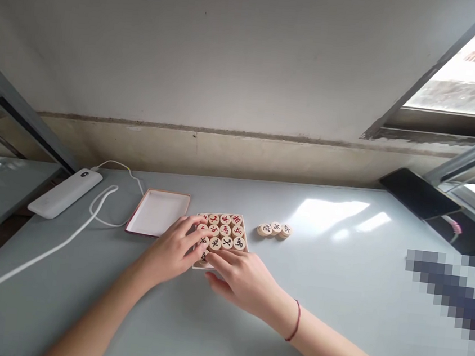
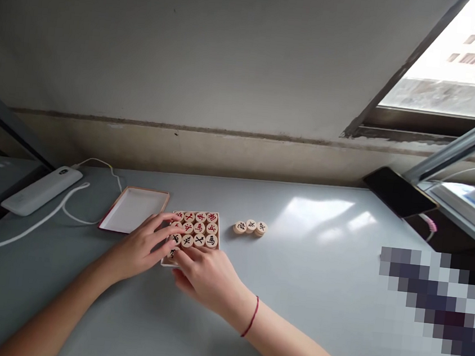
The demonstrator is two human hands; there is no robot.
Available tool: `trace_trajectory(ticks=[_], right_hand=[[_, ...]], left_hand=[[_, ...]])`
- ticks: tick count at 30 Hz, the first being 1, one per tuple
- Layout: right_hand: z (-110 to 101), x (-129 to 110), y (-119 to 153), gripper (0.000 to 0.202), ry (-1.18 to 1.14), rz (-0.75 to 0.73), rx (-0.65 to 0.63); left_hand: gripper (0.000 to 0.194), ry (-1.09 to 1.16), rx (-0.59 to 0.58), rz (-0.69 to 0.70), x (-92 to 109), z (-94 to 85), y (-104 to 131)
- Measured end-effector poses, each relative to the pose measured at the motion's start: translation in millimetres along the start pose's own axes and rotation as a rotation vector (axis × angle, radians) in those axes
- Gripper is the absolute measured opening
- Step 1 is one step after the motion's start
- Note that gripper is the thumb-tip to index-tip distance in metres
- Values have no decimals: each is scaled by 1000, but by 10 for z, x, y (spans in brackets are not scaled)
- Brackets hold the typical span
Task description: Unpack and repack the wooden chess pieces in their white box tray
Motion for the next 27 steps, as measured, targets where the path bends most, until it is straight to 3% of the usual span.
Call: trace_trajectory(ticks=[4,7,9,14,19,21,24,27], right_hand=[[-195,192,9,16,-22,81,17],[-433,470,28,21,74,266,68],[-528,656,47,29,151,395,20],[-457,917,67,31,208,559,-193],[-418,943,44,21,180,602,-150],[-463,884,29,18,74,588,-66],[-509,731,6,21,-305,543,58],[-459,578,-24,31,-706,505,63]], left_hand=[[43,57,-54,-12,-20,32,26],[69,63,-110,26,-16,70,32],[77,27,-128,36,-8,98,30],[77,-60,-70,24,-8,177,23],[86,-87,20,68,5,201,10],[81,-74,71,77,52,148,-27],[59,-33,164,50,147,41,-125],[46,53,219,74,243,1,-242]])
Point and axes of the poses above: each hand's wrist, its own y-axis away from the middle knuckle, its own z-axis out of the palm, x = y × z, the point moved 4 cm from there along -y, towards the middle knuckle, and after that the axes turned 9 degrees about z, right-handed, at the moved point
